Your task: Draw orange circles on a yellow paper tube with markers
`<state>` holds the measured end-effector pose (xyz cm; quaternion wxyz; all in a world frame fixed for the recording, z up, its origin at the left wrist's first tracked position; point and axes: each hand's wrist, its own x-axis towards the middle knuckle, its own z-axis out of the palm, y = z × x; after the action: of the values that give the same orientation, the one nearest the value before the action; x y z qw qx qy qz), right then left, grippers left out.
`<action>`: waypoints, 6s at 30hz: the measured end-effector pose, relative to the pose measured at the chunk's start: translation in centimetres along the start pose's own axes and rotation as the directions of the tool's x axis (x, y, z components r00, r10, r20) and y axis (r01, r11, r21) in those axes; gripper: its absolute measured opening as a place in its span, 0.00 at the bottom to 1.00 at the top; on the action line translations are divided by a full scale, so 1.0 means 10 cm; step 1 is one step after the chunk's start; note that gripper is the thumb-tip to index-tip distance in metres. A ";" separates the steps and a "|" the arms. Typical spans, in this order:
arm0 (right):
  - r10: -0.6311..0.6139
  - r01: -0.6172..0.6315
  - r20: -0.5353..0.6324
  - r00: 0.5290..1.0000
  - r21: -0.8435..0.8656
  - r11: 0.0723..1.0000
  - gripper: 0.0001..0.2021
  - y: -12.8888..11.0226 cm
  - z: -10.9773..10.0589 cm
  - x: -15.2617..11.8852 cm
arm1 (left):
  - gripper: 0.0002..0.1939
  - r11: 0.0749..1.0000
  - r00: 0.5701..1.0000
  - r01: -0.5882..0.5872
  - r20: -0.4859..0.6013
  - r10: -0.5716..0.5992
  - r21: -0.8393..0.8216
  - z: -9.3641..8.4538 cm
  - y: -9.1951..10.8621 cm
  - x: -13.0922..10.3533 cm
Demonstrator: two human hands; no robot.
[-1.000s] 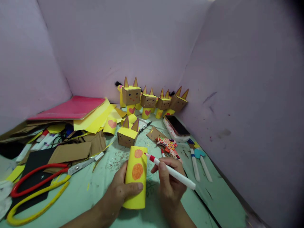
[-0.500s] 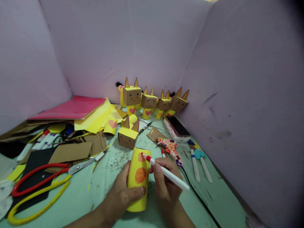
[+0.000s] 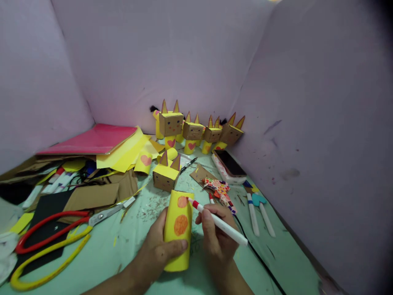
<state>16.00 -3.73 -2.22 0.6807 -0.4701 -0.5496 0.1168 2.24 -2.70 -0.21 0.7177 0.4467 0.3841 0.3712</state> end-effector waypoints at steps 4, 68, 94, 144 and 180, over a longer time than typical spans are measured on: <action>-0.005 0.005 0.016 1.000 -0.001 1.000 0.03 -0.01 -0.01 0.01 | 0.36 1.000 1.000 0.023 -0.003 -0.023 0.001 -0.01 0.00 0.00; -0.013 0.018 -0.124 0.992 0.039 0.999 0.06 -0.07 0.00 0.02 | 0.35 1.000 1.000 0.010 0.002 -0.010 0.000 -0.01 -0.01 0.01; 0.007 -0.007 0.024 1.000 0.005 1.000 0.04 -0.02 0.00 -0.01 | 0.35 0.999 1.000 -0.012 0.012 0.012 0.034 -0.03 -0.05 0.03; -0.043 0.046 0.054 0.998 -0.058 0.997 0.06 0.00 0.01 -0.01 | 0.30 0.989 0.996 -0.087 0.037 0.083 0.120 -0.01 -0.03 0.01; 0.399 -0.368 -0.050 0.916 0.296 0.882 0.15 -0.05 0.00 0.13 | 0.26 0.979 0.999 -0.016 -0.050 0.006 -0.205 -0.05 0.06 0.03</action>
<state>16.26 -3.11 -1.00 0.7328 -0.4740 -0.3852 0.2999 1.80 -2.05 0.17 0.7483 0.3633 0.3586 0.4236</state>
